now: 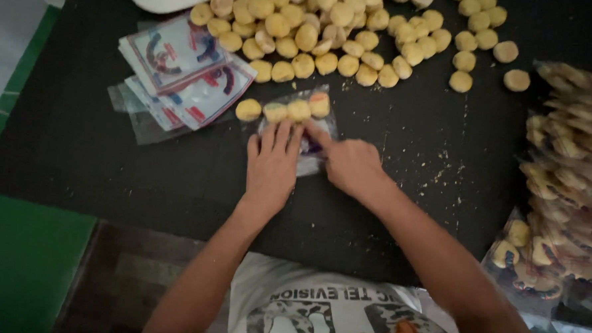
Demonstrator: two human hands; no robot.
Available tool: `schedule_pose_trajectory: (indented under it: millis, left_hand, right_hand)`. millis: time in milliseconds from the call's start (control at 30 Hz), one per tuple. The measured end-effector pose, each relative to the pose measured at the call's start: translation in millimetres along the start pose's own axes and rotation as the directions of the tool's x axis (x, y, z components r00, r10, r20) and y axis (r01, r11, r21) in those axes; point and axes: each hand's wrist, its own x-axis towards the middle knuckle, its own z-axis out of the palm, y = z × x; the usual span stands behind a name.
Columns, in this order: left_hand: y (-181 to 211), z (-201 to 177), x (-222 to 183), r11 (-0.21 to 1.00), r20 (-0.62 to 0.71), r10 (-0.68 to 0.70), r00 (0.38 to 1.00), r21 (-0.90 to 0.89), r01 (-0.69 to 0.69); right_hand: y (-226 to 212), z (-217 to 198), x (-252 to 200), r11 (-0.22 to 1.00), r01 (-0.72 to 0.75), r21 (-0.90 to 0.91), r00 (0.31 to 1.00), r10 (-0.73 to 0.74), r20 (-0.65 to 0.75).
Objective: Packing small round pastries into individual plastic bags at a packaging station.
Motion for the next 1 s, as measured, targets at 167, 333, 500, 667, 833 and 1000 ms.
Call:
schedule_pose_trajectory:
  millis: [167,333,500,667,833,1000]
  left_hand:
    - [-7,16,-4,0.995,0.057,0.082,0.995,-0.054,-0.079]
    - [-9,-2,6,0.982,0.069,0.129,0.989,-0.150,-0.118]
    - [-9,-2,-1,0.940,0.173,0.198,0.965,-0.311,-0.137]
    - [-4,1,-4,0.994,0.027,0.005,1.000,0.105,-0.008]
    - [4,7,2,0.986,0.186,-0.058,0.981,0.166,0.026]
    - [1,32,3,0.941,0.067,-0.107,0.992,-0.316,0.123]
  right_hand:
    - [8,11,9,0.997,-0.042,-0.068,0.994,0.035,-0.104]
    - [27,11,9,0.990,-0.035,0.139,0.961,0.071,-0.266]
    - [50,7,-2,0.460,0.279,0.843,0.926,0.104,-0.364]
    - [150,45,53,0.927,0.098,0.363,0.692,0.199,-0.694]
    - [152,42,102,0.970,-0.160,-0.185,0.702,-0.020,-0.712]
    - [161,35,121,0.997,-0.071,0.019,0.827,0.070,-0.558]
